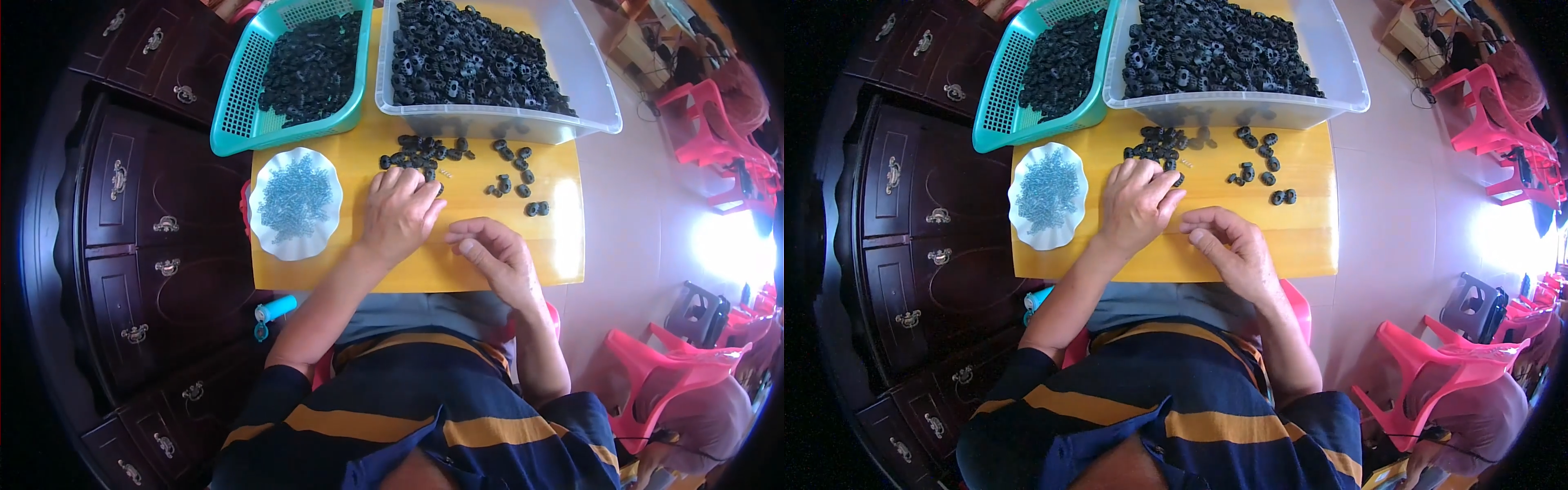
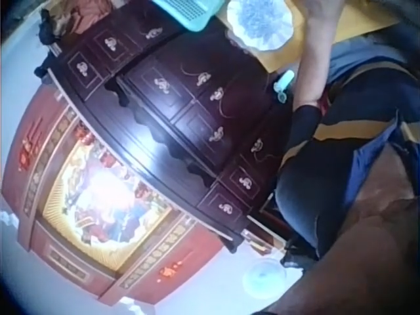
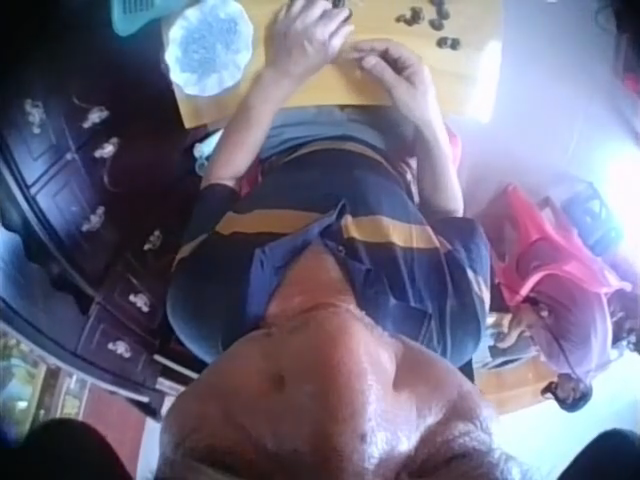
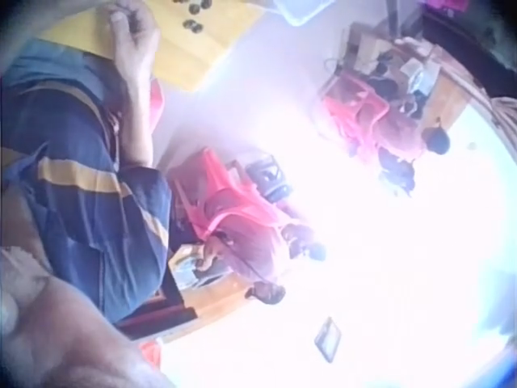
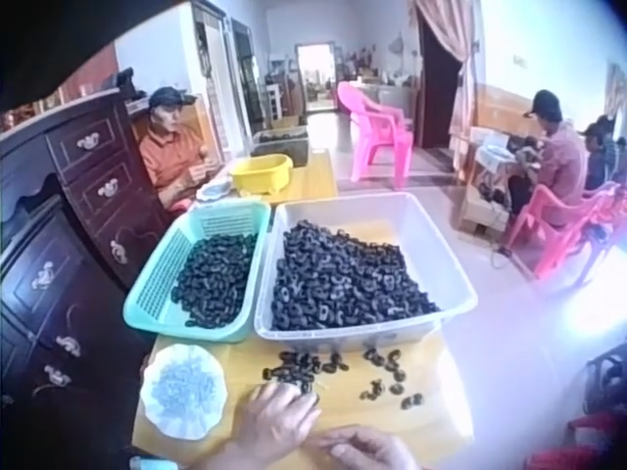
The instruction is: Assembling small black plastic components by manually inserting tiny beads into them.
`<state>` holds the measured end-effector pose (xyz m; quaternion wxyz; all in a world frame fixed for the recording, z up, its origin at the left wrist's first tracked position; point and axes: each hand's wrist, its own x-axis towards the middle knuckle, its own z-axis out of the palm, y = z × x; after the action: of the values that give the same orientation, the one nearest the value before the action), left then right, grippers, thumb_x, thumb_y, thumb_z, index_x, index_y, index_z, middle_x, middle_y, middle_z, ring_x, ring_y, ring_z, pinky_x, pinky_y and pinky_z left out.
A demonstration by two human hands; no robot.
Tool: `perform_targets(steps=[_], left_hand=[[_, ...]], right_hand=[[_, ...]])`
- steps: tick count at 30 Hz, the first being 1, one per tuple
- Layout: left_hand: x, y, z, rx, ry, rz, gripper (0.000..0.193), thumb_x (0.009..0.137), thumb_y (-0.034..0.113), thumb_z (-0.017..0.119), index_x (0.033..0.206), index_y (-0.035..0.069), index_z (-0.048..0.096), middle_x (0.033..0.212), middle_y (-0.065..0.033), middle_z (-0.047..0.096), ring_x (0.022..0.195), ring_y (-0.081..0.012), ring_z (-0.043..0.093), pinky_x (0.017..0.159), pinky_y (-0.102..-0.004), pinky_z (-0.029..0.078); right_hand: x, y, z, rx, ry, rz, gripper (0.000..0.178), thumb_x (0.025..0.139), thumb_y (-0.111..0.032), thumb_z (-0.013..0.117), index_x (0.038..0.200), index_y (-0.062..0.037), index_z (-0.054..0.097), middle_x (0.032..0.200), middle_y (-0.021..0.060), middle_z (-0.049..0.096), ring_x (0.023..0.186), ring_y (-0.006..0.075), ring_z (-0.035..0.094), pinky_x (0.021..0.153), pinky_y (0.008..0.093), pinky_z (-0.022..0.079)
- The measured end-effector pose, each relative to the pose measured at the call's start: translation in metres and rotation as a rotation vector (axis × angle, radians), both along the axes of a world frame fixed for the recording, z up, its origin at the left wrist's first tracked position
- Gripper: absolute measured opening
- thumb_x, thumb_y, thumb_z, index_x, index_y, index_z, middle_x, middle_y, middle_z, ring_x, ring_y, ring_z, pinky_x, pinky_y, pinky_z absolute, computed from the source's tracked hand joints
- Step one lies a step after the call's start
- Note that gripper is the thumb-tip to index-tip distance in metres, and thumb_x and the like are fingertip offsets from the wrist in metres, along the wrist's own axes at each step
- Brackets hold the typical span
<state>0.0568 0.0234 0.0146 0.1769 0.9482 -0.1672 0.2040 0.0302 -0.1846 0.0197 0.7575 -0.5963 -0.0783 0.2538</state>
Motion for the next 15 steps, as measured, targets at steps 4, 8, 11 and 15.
perform_targets(steps=[4, 8, 11, 15], left_hand=[[0.006, -0.004, 0.0, -0.006, -0.012, 0.007, 0.018, 0.077, 0.017, 0.079, 0.093, 0.011, 0.074, 0.084, -0.0024, 0.062, 0.084, -0.0249, 0.06, 0.077, -0.0408, 0.046], [0.011, -0.004, -0.005, 0.006, -0.028, -0.006, 0.015, 0.078, 0.015, 0.077, 0.092, 0.01, 0.073, 0.085, -0.0036, 0.062, 0.085, -0.0256, 0.06, 0.078, -0.0411, 0.046], [0.01, -0.003, -0.005, 0.017, -0.026, -0.042, 0.012, 0.081, 0.012, 0.075, 0.092, 0.008, 0.072, 0.085, -0.0055, 0.064, 0.083, -0.0268, 0.06, 0.076, -0.0417, 0.047], [0.0, -0.015, 0.014, -0.233, 0.018, -0.153, 0.014, 0.081, 0.004, 0.073, 0.094, 0.005, 0.071, 0.085, -0.0083, 0.065, 0.079, -0.0282, 0.061, 0.071, -0.0404, 0.049]], right_hand=[[0.005, -0.007, -0.007, -0.018, 0.004, -0.071, 0.024, 0.101, -0.008, 0.062, 0.122, 0.0025, 0.064, 0.11, 0.0062, 0.072, 0.096, 0.0099, 0.064, 0.087, 0.0249, 0.051], [0.006, -0.007, -0.003, -0.025, 0.013, -0.1, 0.024, 0.101, -0.008, 0.062, 0.122, 0.0023, 0.064, 0.107, 0.0051, 0.073, 0.095, 0.0094, 0.064, 0.085, 0.0246, 0.051], [0.006, -0.007, -0.002, -0.073, 0.004, -0.127, 0.024, 0.101, -0.01, 0.062, 0.122, 0.0025, 0.064, 0.105, 0.0048, 0.073, 0.093, 0.0088, 0.064, 0.083, 0.0243, 0.051], [0.006, -0.009, -0.007, -0.165, -0.024, -0.215, 0.026, 0.102, -0.013, 0.062, 0.122, 0.0024, 0.062, 0.1, 0.0038, 0.072, 0.09, 0.0079, 0.063, 0.081, 0.0238, 0.051]])
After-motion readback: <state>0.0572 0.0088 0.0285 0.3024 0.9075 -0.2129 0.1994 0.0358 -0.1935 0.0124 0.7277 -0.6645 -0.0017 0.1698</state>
